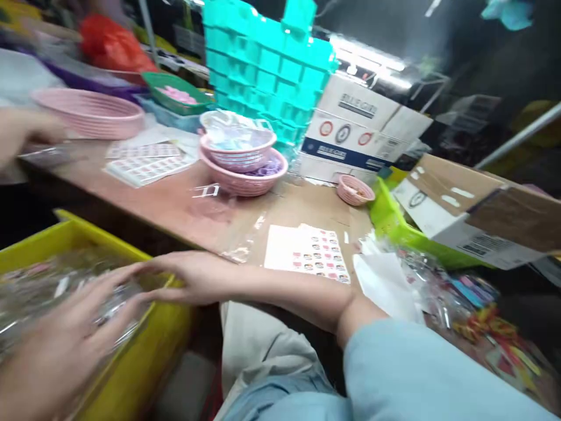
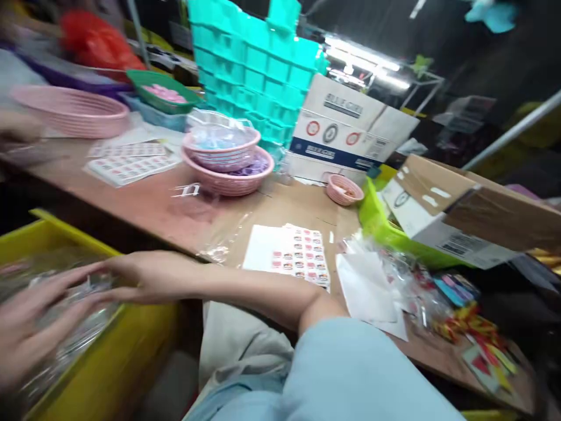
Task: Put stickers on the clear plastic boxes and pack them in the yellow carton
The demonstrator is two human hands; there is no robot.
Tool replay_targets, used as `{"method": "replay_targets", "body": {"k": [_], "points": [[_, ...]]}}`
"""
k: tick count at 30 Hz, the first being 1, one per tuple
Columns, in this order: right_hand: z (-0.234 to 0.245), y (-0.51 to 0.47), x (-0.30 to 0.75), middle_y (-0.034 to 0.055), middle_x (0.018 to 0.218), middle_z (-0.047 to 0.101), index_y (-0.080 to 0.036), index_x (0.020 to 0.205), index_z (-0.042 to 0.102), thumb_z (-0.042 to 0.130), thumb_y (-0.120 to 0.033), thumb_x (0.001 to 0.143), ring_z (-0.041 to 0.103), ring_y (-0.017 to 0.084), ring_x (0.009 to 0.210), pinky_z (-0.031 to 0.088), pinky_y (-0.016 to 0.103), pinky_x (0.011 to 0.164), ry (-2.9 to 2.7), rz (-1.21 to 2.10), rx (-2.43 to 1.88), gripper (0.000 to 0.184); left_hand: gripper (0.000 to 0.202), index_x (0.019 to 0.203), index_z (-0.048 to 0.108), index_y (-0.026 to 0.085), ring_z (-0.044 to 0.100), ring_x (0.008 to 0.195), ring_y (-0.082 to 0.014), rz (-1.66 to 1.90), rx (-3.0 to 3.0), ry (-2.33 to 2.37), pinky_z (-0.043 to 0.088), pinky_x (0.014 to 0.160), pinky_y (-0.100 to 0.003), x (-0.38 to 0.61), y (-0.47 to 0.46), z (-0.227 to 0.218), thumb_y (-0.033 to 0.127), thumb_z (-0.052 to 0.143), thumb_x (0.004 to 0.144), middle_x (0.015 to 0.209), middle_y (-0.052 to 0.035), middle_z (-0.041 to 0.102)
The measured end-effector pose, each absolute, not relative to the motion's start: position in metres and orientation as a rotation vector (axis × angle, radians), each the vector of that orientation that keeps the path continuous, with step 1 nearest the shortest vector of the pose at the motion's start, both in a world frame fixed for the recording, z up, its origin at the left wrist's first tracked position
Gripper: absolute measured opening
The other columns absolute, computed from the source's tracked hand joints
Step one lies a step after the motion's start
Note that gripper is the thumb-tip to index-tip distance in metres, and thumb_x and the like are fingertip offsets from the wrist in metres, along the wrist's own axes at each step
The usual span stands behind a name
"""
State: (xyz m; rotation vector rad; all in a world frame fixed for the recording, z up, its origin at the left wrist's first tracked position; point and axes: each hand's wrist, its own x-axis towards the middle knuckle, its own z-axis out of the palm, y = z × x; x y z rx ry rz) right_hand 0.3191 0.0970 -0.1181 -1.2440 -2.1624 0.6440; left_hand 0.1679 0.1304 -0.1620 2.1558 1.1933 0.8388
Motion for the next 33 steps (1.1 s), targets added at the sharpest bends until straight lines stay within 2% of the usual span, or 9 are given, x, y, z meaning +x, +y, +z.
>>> {"method": "replay_targets", "body": {"k": [2, 5, 9, 11, 16, 22, 25, 30, 33], "points": [[-0.111, 0.056, 0.435, -0.0045, 0.131, 0.061, -0.030, 0.124, 0.054, 0.065, -0.026, 0.082, 0.058, 0.018, 0.119, 0.048, 0.030, 0.101, -1.959, 0.364, -1.721, 0.043, 0.044, 0.123, 0.058, 0.032, 0.058, 0.116, -0.0262, 0.725, 2.286, 0.839, 0.042, 0.106, -0.045, 0.224, 0.114, -0.166, 0.051, 0.057, 0.083, 0.128, -0.0008, 0.061], [-0.103, -0.012, 0.583, 0.0084, 0.135, 0.057, -0.023, 0.128, 0.054, 0.069, -0.031, 0.080, 0.050, 0.028, 0.127, 0.037, 0.039, 0.107, -1.518, 0.166, -2.524, 0.051, 0.049, 0.128, 0.056, 0.025, 0.054, 0.124, -0.0272, 0.490, 2.387, 0.454, 0.040, 0.109, -0.042, 0.311, 0.087, -0.171, 0.048, 0.051, 0.085, 0.134, -0.0075, 0.058], [-0.108, -0.085, 0.702, 0.0259, 0.110, 0.066, -0.008, 0.122, 0.058, 0.087, -0.029, 0.053, 0.057, 0.045, 0.112, 0.037, 0.059, 0.096, -1.144, 0.255, -2.873, 0.078, 0.050, 0.133, 0.053, 0.019, 0.051, 0.127, -0.0253, 0.182, 2.412, 0.262, 0.039, 0.110, -0.041, 0.397, 0.062, -0.166, 0.036, 0.047, 0.087, 0.138, -0.0109, 0.054], [-0.117, -0.100, 0.728, 0.0225, 0.100, 0.070, -0.009, 0.125, 0.057, 0.087, -0.031, 0.050, 0.059, 0.045, 0.107, 0.034, 0.060, 0.097, -1.097, 0.304, -2.931, 0.084, 0.049, 0.131, 0.055, 0.017, 0.051, 0.127, -0.0263, 0.094, 2.405, 0.254, 0.039, 0.109, -0.042, 0.421, 0.059, -0.162, 0.032, 0.049, 0.085, 0.137, -0.0123, 0.054], [-0.134, -0.086, 0.754, 0.0091, 0.102, 0.071, -0.020, 0.145, 0.031, 0.054, -0.031, 0.084, 0.063, 0.026, 0.101, 0.043, 0.038, 0.089, -1.206, 0.275, -2.815, 0.066, 0.049, 0.129, 0.056, 0.020, 0.051, 0.126, -0.0258, 0.085, 2.233, 0.365, 0.038, 0.109, -0.040, 0.459, 0.060, -0.157, 0.040, 0.051, 0.084, 0.137, -0.0100, 0.056], [-0.134, -0.076, 0.769, 0.0147, 0.101, 0.070, -0.018, 0.119, 0.060, 0.077, -0.042, 0.066, 0.065, 0.033, 0.092, 0.048, 0.036, 0.074, -1.439, 0.459, -2.729, 0.060, 0.048, 0.126, 0.059, 0.023, 0.054, 0.122, -0.0264, 0.063, 2.099, 0.511, 0.042, 0.105, -0.040, 0.486, 0.050, -0.163, 0.042, 0.053, 0.083, 0.132, -0.0079, 0.060], [-0.131, -0.076, 0.754, 0.0127, 0.100, 0.069, -0.019, 0.110, 0.064, 0.081, -0.024, 0.064, 0.064, 0.032, 0.094, 0.048, 0.037, 0.078, -1.572, 0.462, -2.622, 0.050, 0.048, 0.127, 0.058, 0.024, 0.055, 0.121, -0.0270, 0.057, 2.143, 0.519, 0.041, 0.106, -0.041, 0.489, 0.039, -0.170, 0.043, 0.054, 0.083, 0.131, -0.0083, 0.060], [-0.130, -0.068, 0.693, 0.0084, 0.114, 0.061, -0.021, 0.120, 0.055, 0.051, -0.010, 0.087, 0.058, 0.021, 0.106, 0.046, 0.033, 0.091, -1.721, 0.265, -2.131, 0.034, 0.089, 0.150, 0.021, 0.023, 0.027, 0.142, -0.0289, 0.428, 2.319, 0.434, 0.027, 0.114, -0.046, 0.507, 0.013, -0.168, 0.047, 0.065, 0.077, 0.154, -0.0116, 0.029], [-0.127, -0.069, 0.671, 0.0062, 0.103, 0.061, -0.018, 0.129, 0.043, 0.043, -0.012, 0.093, 0.059, 0.017, 0.099, 0.049, 0.032, 0.088, -1.650, 0.136, -1.689, 0.037, 0.099, 0.152, 0.006, 0.024, 0.038, 0.134, -0.0279, 0.662, 2.342, 0.358, 0.034, 0.109, -0.043, 0.526, 0.001, -0.160, 0.040, 0.068, 0.077, 0.143, -0.0140, 0.041]]}}
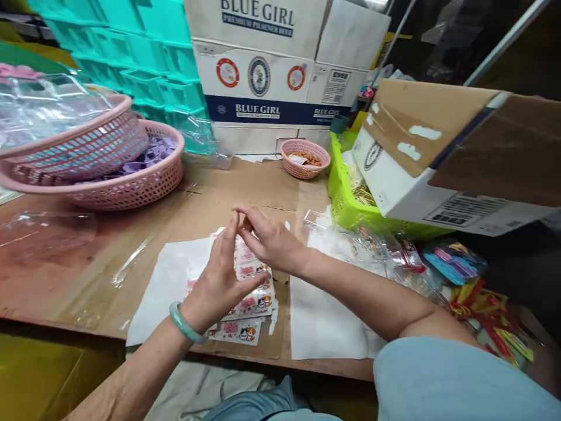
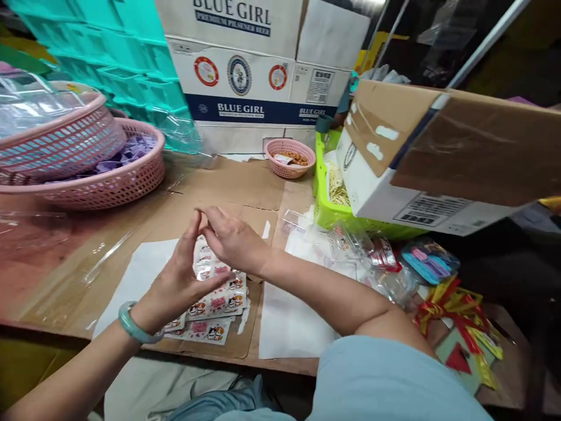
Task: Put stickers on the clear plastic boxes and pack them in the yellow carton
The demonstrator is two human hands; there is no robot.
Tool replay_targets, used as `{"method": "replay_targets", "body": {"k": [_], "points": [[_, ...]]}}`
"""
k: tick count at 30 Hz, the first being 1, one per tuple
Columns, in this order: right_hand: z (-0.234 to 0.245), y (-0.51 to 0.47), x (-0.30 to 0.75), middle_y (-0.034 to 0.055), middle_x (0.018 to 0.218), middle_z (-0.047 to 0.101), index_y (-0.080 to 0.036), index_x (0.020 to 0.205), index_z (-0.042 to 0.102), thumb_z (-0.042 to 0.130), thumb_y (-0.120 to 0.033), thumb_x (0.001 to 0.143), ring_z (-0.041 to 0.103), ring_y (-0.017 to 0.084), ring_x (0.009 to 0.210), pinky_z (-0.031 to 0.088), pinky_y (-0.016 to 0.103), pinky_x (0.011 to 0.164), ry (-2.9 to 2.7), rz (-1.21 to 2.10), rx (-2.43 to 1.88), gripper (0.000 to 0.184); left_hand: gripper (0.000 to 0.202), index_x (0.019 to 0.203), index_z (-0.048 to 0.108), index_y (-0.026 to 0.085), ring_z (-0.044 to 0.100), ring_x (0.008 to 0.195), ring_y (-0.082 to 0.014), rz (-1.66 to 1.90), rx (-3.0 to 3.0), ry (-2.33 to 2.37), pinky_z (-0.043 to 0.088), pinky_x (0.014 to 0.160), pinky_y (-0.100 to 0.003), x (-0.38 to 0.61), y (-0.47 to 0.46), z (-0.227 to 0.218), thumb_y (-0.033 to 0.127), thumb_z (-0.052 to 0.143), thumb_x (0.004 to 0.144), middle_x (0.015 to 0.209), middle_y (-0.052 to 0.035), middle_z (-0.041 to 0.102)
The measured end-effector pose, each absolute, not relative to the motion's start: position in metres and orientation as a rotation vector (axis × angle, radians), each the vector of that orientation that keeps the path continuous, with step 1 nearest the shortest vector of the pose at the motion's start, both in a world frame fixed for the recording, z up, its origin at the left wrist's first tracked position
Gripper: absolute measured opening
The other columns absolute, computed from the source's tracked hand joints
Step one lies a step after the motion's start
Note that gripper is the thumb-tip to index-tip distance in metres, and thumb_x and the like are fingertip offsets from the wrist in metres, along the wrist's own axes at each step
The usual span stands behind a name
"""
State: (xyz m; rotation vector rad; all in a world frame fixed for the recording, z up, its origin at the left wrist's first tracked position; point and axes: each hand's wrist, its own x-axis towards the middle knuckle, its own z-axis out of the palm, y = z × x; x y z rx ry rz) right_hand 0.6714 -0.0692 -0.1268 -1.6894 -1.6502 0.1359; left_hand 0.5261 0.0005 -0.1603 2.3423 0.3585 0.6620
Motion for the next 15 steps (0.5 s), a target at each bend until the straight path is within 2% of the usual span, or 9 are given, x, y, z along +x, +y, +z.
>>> {"method": "replay_targets", "body": {"k": [2, 4, 5, 9, 10, 11, 12, 13, 15], "points": [[-0.117, -0.083, 0.677, 0.0059, 0.103, 0.060, -0.019, 0.131, 0.040, 0.040, -0.013, 0.094, 0.059, 0.016, 0.098, 0.050, 0.033, 0.089, -1.603, 0.077, -1.647, 0.038, 0.088, 0.150, 0.016, 0.024, 0.056, 0.108, -0.0226, 0.700, 2.316, 0.383, 0.044, 0.096, -0.037, 0.539, -0.004, -0.158, 0.035, 0.066, 0.078, 0.114, -0.0082, 0.057], [-0.100, -0.111, 0.693, 0.0077, 0.112, 0.058, -0.020, 0.129, 0.045, 0.044, -0.014, 0.093, 0.056, 0.018, 0.108, 0.047, 0.037, 0.096, -1.600, -0.013, -1.729, 0.036, 0.073, 0.141, 0.035, 0.022, 0.056, 0.081, -0.0166, 0.667, 2.227, 0.468, 0.046, 0.080, -0.030, 0.551, -0.008, -0.160, 0.034, 0.066, 0.077, 0.085, 0.0002, 0.054], [-0.091, -0.131, 0.701, 0.0083, 0.117, 0.057, -0.020, 0.127, 0.048, 0.047, -0.015, 0.092, 0.054, 0.020, 0.113, 0.045, 0.039, 0.100, -1.574, -0.076, -1.804, 0.035, 0.066, 0.135, 0.042, 0.021, 0.052, 0.073, -0.0145, 0.632, 2.133, 0.514, 0.045, 0.073, -0.027, 0.555, -0.009, -0.161, 0.035, 0.067, 0.076, 0.077, 0.0028, 0.050], [-0.083, -0.228, 0.696, 0.0094, 0.115, 0.063, -0.024, 0.125, 0.054, 0.054, -0.029, 0.092, 0.057, 0.024, 0.112, 0.046, 0.045, 0.100, -1.376, -0.195, -2.181, 0.034, 0.046, 0.111, 0.056, 0.021, 0.043, 0.062, -0.0096, 0.482, 1.517, 0.558, 0.038, 0.058, -0.020, 0.560, -0.010, -0.158, 0.038, 0.073, 0.072, 0.069, 0.0058, 0.043], [-0.092, -0.250, 0.683, 0.0108, 0.116, 0.064, -0.025, 0.130, 0.051, 0.059, -0.037, 0.089, 0.058, 0.026, 0.113, 0.046, 0.046, 0.101, -1.426, -0.110, -2.212, 0.044, 0.038, 0.102, 0.058, 0.022, 0.041, 0.060, -0.0090, 0.436, 1.361, 0.539, 0.037, 0.057, -0.020, 0.558, -0.007, -0.155, 0.041, 0.072, 0.072, 0.068, 0.0058, 0.043], [-0.106, -0.269, 0.665, 0.0135, 0.124, 0.062, -0.024, 0.138, 0.044, 0.066, -0.045, 0.082, 0.056, 0.030, 0.119, 0.045, 0.049, 0.103, -1.536, 0.017, -2.225, 0.064, 0.031, 0.090, 0.059, 0.021, 0.040, 0.058, -0.0086, 0.377, 1.225, 0.519, 0.037, 0.055, -0.020, 0.555, -0.003, -0.153, 0.045, 0.070, 0.074, 0.065, 0.0054, 0.042], [-0.123, -0.284, 0.646, 0.0174, 0.137, 0.053, -0.021, 0.145, 0.036, 0.072, -0.053, 0.073, 0.048, 0.036, 0.128, 0.040, 0.055, 0.107, -1.573, 0.109, -2.275, 0.087, 0.031, 0.080, 0.058, 0.020, 0.039, 0.055, -0.0085, 0.299, 1.109, 0.504, 0.037, 0.053, -0.020, 0.551, 0.001, -0.150, 0.050, 0.066, 0.076, 0.063, 0.0048, 0.042], [-0.141, -0.296, 0.627, 0.0199, 0.144, 0.044, -0.019, 0.148, 0.030, 0.076, -0.053, 0.067, 0.041, 0.040, 0.133, 0.038, 0.060, 0.107, -1.580, 0.153, -2.324, 0.099, 0.037, 0.073, 0.058, 0.019, 0.037, 0.052, -0.0086, 0.202, 1.018, 0.497, 0.037, 0.051, -0.021, 0.546, 0.006, -0.148, 0.055, 0.061, 0.078, 0.060, 0.0041, 0.041], [-0.174, -0.310, 0.595, 0.0171, 0.142, 0.047, -0.023, 0.149, 0.028, 0.072, -0.033, 0.076, 0.044, 0.038, 0.131, 0.040, 0.063, 0.105, -1.565, 0.137, -2.365, 0.086, 0.045, 0.072, 0.062, 0.018, 0.035, 0.049, -0.0088, -0.006, 0.921, 0.499, 0.038, 0.048, -0.022, 0.534, 0.012, -0.146, 0.061, 0.054, 0.080, 0.057, 0.0028, 0.040]]}}
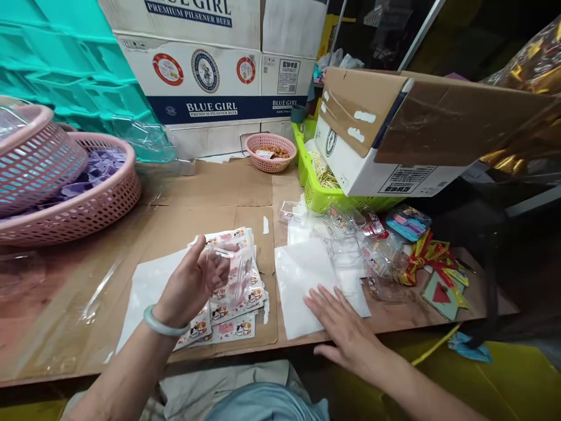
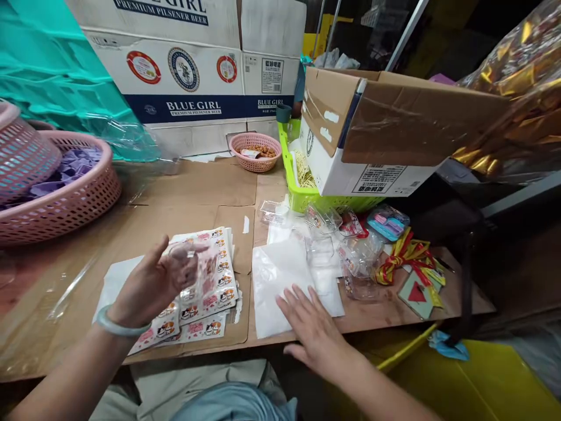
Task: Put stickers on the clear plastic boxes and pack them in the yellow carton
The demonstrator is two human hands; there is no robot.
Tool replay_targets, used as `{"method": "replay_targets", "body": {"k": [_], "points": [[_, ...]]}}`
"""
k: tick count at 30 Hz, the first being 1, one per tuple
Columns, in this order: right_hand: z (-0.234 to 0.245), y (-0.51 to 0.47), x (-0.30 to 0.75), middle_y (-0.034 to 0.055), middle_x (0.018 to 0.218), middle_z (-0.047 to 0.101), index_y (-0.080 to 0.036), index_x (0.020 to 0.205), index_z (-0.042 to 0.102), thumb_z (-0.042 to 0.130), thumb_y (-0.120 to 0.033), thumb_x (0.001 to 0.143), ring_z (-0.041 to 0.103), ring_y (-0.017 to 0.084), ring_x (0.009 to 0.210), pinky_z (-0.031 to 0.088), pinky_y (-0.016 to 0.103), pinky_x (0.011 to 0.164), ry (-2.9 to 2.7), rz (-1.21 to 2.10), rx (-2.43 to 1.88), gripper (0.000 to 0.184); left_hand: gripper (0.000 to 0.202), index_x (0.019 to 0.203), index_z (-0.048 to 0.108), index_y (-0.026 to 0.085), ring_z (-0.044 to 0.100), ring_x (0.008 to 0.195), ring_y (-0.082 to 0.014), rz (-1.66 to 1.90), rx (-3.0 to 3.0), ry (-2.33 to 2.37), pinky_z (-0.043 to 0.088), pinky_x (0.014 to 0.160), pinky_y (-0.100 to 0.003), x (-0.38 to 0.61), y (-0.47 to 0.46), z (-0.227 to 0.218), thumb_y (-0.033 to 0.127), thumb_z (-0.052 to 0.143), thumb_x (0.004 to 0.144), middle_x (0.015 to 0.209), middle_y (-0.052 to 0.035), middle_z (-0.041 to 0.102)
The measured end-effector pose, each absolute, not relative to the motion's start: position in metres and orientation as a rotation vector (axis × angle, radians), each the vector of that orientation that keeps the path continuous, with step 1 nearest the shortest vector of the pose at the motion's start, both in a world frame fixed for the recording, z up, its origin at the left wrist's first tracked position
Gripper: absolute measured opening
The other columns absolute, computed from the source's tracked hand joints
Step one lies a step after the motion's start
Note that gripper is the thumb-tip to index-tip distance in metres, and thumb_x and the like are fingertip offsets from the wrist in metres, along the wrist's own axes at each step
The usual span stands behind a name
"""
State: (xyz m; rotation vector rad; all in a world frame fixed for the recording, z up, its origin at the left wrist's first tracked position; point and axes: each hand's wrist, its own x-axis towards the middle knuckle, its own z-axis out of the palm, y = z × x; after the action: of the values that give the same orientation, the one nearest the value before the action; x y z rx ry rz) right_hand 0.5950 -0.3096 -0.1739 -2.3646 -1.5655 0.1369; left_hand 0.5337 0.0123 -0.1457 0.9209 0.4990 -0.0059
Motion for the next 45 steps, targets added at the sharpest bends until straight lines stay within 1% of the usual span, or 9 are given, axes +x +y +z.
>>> {"method": "replay_targets", "body": {"k": [6, 10, 14, 17, 20, 25, 33, 39, 45], "points": [[-0.175, -0.308, 0.568, 0.0003, 0.098, 0.075, -0.043, 0.142, 0.038, 0.047, -0.007, 0.085, 0.073, 0.024, 0.082, 0.063, 0.041, 0.075, -1.158, -0.223, -2.222, 0.068, 0.035, 0.085, 0.072, 0.016, 0.044, 0.051, -0.0102, -0.330, 0.934, 0.444, 0.046, 0.053, -0.026, 0.483, 0.012, -0.146, 0.049, 0.066, 0.073, 0.057, 0.0005, 0.046], [-0.159, -0.241, 0.563, 0.0002, 0.121, 0.066, -0.047, 0.143, 0.033, 0.047, -0.015, 0.083, 0.068, 0.031, 0.102, 0.060, 0.052, 0.083, -1.006, -0.445, -2.088, 0.069, 0.035, 0.087, 0.072, 0.019, 0.051, 0.052, -0.0121, -0.164, 0.901, 0.523, 0.047, 0.049, -0.024, 0.451, 0.033, -0.133, 0.048, 0.071, 0.068, 0.060, -0.0019, 0.055], [-0.186, -0.119, 0.547, 0.0082, 0.121, 0.067, -0.027, 0.144, 0.035, 0.044, -0.011, 0.087, 0.063, 0.024, 0.114, 0.055, 0.043, 0.096, -1.553, -0.343, -1.905, 0.060, 0.024, 0.082, 0.069, 0.018, 0.062, 0.063, -0.0184, 0.251, 0.820, 0.770, 0.055, 0.054, -0.028, 0.427, 0.073, -0.115, 0.038, 0.058, 0.077, 0.072, -0.0054, 0.068], [-0.201, -0.059, 0.549, 0.0084, 0.113, 0.070, -0.020, 0.127, 0.054, 0.056, -0.035, 0.091, 0.064, 0.025, 0.109, 0.050, 0.044, 0.099, -1.851, -0.198, -1.941, 0.039, 0.017, 0.083, 0.068, 0.015, 0.063, 0.066, -0.0141, 0.442, 0.769, 0.845, 0.055, 0.056, -0.022, 0.411, 0.100, -0.118, 0.017, 0.052, 0.079, 0.079, -0.0033, 0.072], [-0.187, -0.059, 0.595, 0.0042, 0.127, 0.063, -0.023, 0.129, 0.051, 0.060, -0.056, 0.084, 0.055, 0.021, 0.122, 0.041, 0.036, 0.109, -1.725, -0.140, -2.100, 0.056, 0.012, 0.082, 0.068, 0.015, 0.062, 0.063, -0.0134, 0.425, 0.735, 0.887, 0.053, 0.053, -0.021, 0.396, 0.112, -0.134, 0.016, 0.059, 0.074, 0.080, -0.0029, 0.072], [-0.151, -0.111, 0.708, 0.0177, 0.122, 0.059, -0.014, 0.134, 0.048, 0.059, -0.009, 0.081, 0.045, 0.036, 0.126, 0.025, 0.063, 0.108, -1.197, -0.245, -2.548, 0.054, 0.032, 0.090, 0.069, 0.013, 0.055, 0.057, -0.0125, 0.081, 0.889, 0.663, 0.048, 0.053, -0.023, 0.412, 0.092, -0.145, 0.036, 0.073, 0.068, 0.068, -0.0021, 0.062], [-0.153, -0.149, 0.637, 0.0074, 0.124, 0.056, -0.024, 0.142, 0.034, 0.054, -0.011, 0.084, 0.052, 0.022, 0.113, 0.044, 0.041, 0.101, -1.457, -0.218, -2.300, 0.063, 0.069, 0.137, 0.046, 0.031, 0.043, 0.056, -0.0092, 0.225, 1.890, 0.123, 0.041, 0.058, -0.027, 0.531, 0.026, -0.143, 0.037, 0.071, 0.073, 0.133, -0.0080, 0.054], [-0.150, -0.211, 0.615, 0.0051, 0.123, 0.057, -0.029, 0.142, 0.030, 0.053, -0.014, 0.087, 0.054, 0.020, 0.118, 0.031, 0.048, 0.114, -1.188, -0.235, -2.178, 0.061, 0.031, 0.094, 0.062, 0.022, 0.044, 0.057, -0.0112, 0.116, 1.998, -0.259, 0.036, 0.057, -0.024, 0.591, -0.020, -0.153, 0.032, 0.075, 0.067, 0.078, 0.0011, 0.061], [-0.136, -0.297, 0.684, 0.0122, 0.143, 0.043, -0.021, 0.139, 0.037, 0.059, -0.049, 0.084, 0.037, 0.026, 0.135, 0.031, 0.043, 0.112, -0.342, -0.689, -2.367, 0.066, 0.028, 0.063, 0.048, 0.017, 0.032, 0.040, -0.0037, 0.044, 1.013, 0.409, 0.019, 0.039, -0.017, 0.633, -0.053, -0.160, 0.030, 0.073, 0.068, 0.054, 0.0059, 0.048]]}}
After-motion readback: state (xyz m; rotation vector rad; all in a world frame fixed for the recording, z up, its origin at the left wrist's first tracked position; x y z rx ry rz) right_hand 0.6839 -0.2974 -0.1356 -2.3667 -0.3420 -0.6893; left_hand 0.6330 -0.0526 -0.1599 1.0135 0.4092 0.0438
